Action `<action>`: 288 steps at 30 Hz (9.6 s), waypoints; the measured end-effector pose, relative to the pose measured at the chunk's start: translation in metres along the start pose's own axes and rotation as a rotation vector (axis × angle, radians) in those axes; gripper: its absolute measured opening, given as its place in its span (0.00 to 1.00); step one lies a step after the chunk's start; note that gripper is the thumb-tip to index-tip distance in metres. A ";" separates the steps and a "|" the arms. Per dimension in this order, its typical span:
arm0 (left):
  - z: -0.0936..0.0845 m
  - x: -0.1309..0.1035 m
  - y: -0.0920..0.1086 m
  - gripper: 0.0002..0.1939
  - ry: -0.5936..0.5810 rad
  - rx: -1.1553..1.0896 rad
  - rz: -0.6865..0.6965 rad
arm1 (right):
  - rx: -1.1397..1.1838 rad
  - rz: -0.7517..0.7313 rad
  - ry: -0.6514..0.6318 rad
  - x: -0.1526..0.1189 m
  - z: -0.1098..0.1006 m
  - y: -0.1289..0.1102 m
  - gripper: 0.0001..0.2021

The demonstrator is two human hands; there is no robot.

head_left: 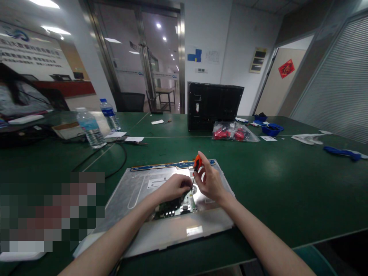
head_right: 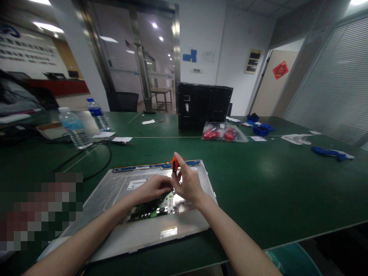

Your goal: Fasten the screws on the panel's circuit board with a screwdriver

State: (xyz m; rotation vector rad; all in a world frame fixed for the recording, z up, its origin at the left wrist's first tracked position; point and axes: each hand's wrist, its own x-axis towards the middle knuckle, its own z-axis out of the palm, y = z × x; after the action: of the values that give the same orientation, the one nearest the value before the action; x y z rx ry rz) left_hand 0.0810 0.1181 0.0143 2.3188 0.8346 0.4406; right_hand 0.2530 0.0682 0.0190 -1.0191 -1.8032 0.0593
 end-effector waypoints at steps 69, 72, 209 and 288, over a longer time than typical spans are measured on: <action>-0.003 -0.002 0.008 0.07 0.003 0.031 -0.020 | -0.002 -0.031 0.107 0.001 0.000 0.001 0.31; -0.004 -0.003 0.009 0.07 0.004 0.032 -0.023 | 0.014 -0.010 0.123 0.003 0.000 0.001 0.28; -0.004 -0.001 0.009 0.05 -0.015 0.020 -0.031 | -0.021 0.029 0.096 0.002 -0.002 -0.003 0.27; -0.003 -0.002 0.008 0.06 -0.020 0.028 -0.020 | -0.033 0.117 0.024 0.002 -0.001 -0.005 0.39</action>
State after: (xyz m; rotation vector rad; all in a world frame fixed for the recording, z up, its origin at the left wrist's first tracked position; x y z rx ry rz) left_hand 0.0819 0.1135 0.0215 2.3343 0.8583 0.3985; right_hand 0.2504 0.0661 0.0233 -1.1439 -1.7265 0.0892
